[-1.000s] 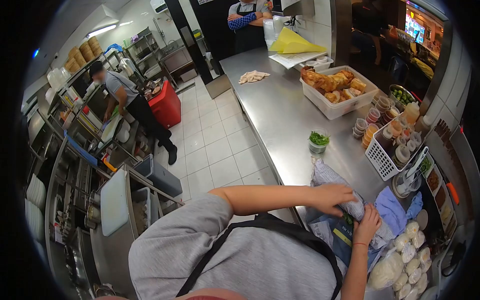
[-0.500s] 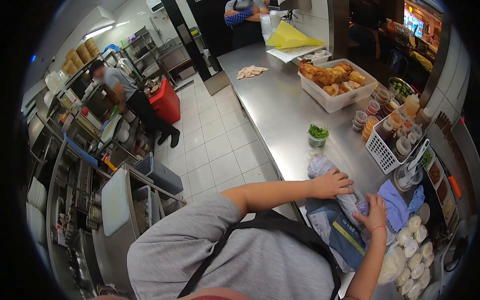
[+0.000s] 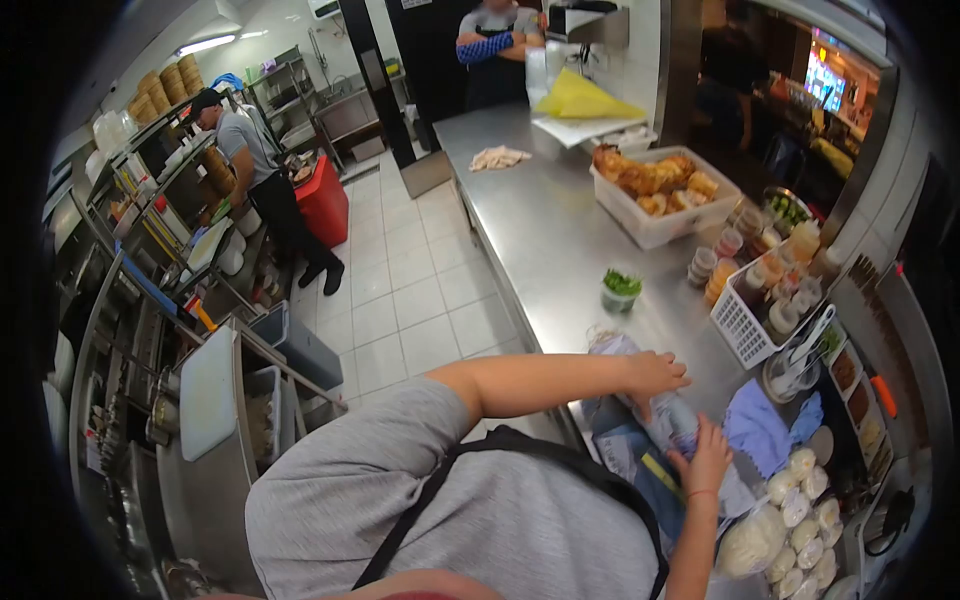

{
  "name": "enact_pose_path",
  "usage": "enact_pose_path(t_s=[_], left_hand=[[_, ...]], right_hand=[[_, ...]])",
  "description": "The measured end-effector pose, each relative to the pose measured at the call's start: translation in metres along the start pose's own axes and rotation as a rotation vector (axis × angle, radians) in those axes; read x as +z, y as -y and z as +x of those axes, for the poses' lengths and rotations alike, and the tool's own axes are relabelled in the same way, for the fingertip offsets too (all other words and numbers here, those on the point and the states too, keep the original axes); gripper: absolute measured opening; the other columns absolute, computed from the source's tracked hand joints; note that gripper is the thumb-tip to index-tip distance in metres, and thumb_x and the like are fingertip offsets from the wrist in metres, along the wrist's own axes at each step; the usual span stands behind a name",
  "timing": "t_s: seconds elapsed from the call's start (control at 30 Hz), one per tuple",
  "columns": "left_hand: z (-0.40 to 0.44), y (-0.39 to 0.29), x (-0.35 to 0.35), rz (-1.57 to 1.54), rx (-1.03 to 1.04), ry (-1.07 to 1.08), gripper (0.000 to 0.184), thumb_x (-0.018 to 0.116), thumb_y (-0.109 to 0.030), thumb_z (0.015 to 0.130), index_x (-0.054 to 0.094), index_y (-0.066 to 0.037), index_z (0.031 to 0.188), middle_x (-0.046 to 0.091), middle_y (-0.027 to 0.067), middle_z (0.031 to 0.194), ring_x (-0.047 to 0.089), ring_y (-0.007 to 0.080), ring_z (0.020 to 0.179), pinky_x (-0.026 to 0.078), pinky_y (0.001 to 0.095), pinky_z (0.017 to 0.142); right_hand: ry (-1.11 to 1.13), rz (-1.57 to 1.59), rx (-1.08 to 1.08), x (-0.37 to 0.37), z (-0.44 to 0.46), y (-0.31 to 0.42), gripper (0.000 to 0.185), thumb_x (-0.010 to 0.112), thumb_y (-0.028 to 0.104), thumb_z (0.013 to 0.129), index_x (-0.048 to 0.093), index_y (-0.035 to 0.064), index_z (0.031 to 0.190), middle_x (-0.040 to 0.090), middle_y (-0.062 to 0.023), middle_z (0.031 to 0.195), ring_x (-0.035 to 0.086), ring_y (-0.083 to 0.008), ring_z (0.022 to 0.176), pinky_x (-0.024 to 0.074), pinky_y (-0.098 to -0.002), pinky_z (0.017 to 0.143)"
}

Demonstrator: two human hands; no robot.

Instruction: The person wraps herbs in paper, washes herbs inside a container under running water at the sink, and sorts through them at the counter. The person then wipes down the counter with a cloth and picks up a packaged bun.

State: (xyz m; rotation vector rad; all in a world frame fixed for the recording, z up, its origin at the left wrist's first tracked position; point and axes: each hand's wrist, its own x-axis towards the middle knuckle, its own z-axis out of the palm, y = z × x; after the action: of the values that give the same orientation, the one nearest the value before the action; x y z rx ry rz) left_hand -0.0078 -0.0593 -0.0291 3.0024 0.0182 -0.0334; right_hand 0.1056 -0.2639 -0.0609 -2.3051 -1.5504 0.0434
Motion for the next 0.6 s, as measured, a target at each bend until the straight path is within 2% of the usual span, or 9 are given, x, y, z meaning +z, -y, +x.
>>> enact_pose_path(t_s=[0.07,0.2,0.27,0.3,0.37,0.43,0.5,0.53,0.6], left_hand=[[0.017,-0.008,-0.009,0.163,-0.008,0.292,0.092,0.079,-0.049,0.045,0.047,-0.01,0.122,0.045,0.0091,0.116,0.044,0.0278,0.108,0.042,0.0409,0.083],[0.008,-0.014,-0.004,0.229,0.119,0.15,0.088,0.08,-0.047,0.046,0.047,-0.008,0.118,0.049,0.0097,0.111,0.049,0.0273,0.103,0.043,0.0399,0.082],[0.001,-0.009,0.009,-0.032,-0.014,0.178,0.077,0.08,-0.04,0.049,0.046,-0.009,0.111,0.053,0.0085,0.102,0.053,0.0261,0.096,0.042,0.0382,0.08],[-0.004,-0.01,0.015,-0.027,-0.01,0.176,0.077,0.08,-0.04,0.049,0.046,-0.009,0.111,0.053,0.0085,0.102,0.053,0.0261,0.096,0.042,0.0382,0.08],[-0.018,-0.012,0.026,0.061,0.031,-0.145,0.068,0.079,-0.034,0.051,0.045,-0.01,0.105,0.055,0.0068,0.094,0.056,0.0248,0.088,0.041,0.0373,0.078],[-0.03,-0.022,0.031,0.103,0.015,-0.203,0.064,0.077,-0.031,0.053,0.045,-0.012,0.106,0.054,0.0055,0.094,0.055,0.023,0.089,0.04,0.0378,0.075],[-0.038,-0.032,0.047,0.23,0.033,-0.424,0.061,0.074,-0.03,0.059,0.046,-0.012,0.109,0.052,0.0049,0.092,0.053,0.0218,0.088,0.04,0.0395,0.078],[-0.042,-0.036,0.054,0.315,0.017,-0.51,0.059,0.069,-0.032,0.067,0.044,-0.013,0.117,0.052,0.0078,0.098,0.051,0.0234,0.093,0.038,0.0412,0.082],[-0.06,-0.052,0.038,0.255,0.015,-0.464,0.057,0.065,-0.032,0.07,0.044,-0.013,0.119,0.051,0.01,0.102,0.051,0.025,0.095,0.038,0.0416,0.084]], right_hand=[[-0.047,0.015,0.004,-0.004,-0.009,0.013,0.083,0.08,0.02,0.051,0.042,0.0149,0.125,0.048,-0.0066,0.113,0.044,-0.0266,0.107,0.0283,-0.0444,0.095],[-0.175,-0.045,-0.054,0.002,-0.022,0.018,0.079,0.079,0.017,0.052,0.044,0.0147,0.123,0.048,-0.0056,0.115,0.043,-0.0257,0.108,0.0247,-0.0442,0.098],[-0.246,-0.084,-0.088,0.011,-0.02,0.015,0.078,0.078,0.016,0.053,0.044,0.0147,0.123,0.048,-0.0056,0.116,0.043,-0.0256,0.109,0.0244,-0.0448,0.098],[-0.293,-0.127,-0.12,0.015,-0.023,0.014,0.078,0.077,0.015,0.053,0.044,0.0148,0.123,0.048,-0.0056,0.116,0.043,-0.0255,0.11,0.0241,-0.0454,0.099],[-0.283,-0.131,-0.106,0.018,-0.025,0.015,0.072,0.074,0.016,0.057,0.045,0.0149,0.123,0.048,-0.0055,0.118,0.042,-0.0261,0.111,0.0234,-0.0461,0.099],[-0.36,-0.221,-0.126,0.022,-0.026,0.016,0.067,0.071,0.018,0.062,0.045,0.0149,0.123,0.047,-0.006,0.119,0.041,-0.0271,0.113,0.0227,-0.0461,0.099],[-0.348,-0.185,-0.155,0.016,-0.04,0.022,0.062,0.069,0.019,0.065,0.046,0.0145,0.122,0.046,-0.007,0.121,0.04,-0.0281,0.114,0.0221,-0.0462,0.1],[-0.325,-0.103,-0.171,0.012,-0.047,0.025,0.062,0.069,0.02,0.065,0.046,0.0142,0.122,0.046,-0.0076,0.122,0.039,-0.0284,0.115,0.0217,-0.0463,0.1],[-0.292,-0.013,-0.2,0.005,-0.057,0.033,0.058,0.07,0.023,0.065,0.049,0.0128,0.118,0.048,-0.0083,0.119,0.041,-0.0297,0.112,0.0232,-0.0465,0.097]])
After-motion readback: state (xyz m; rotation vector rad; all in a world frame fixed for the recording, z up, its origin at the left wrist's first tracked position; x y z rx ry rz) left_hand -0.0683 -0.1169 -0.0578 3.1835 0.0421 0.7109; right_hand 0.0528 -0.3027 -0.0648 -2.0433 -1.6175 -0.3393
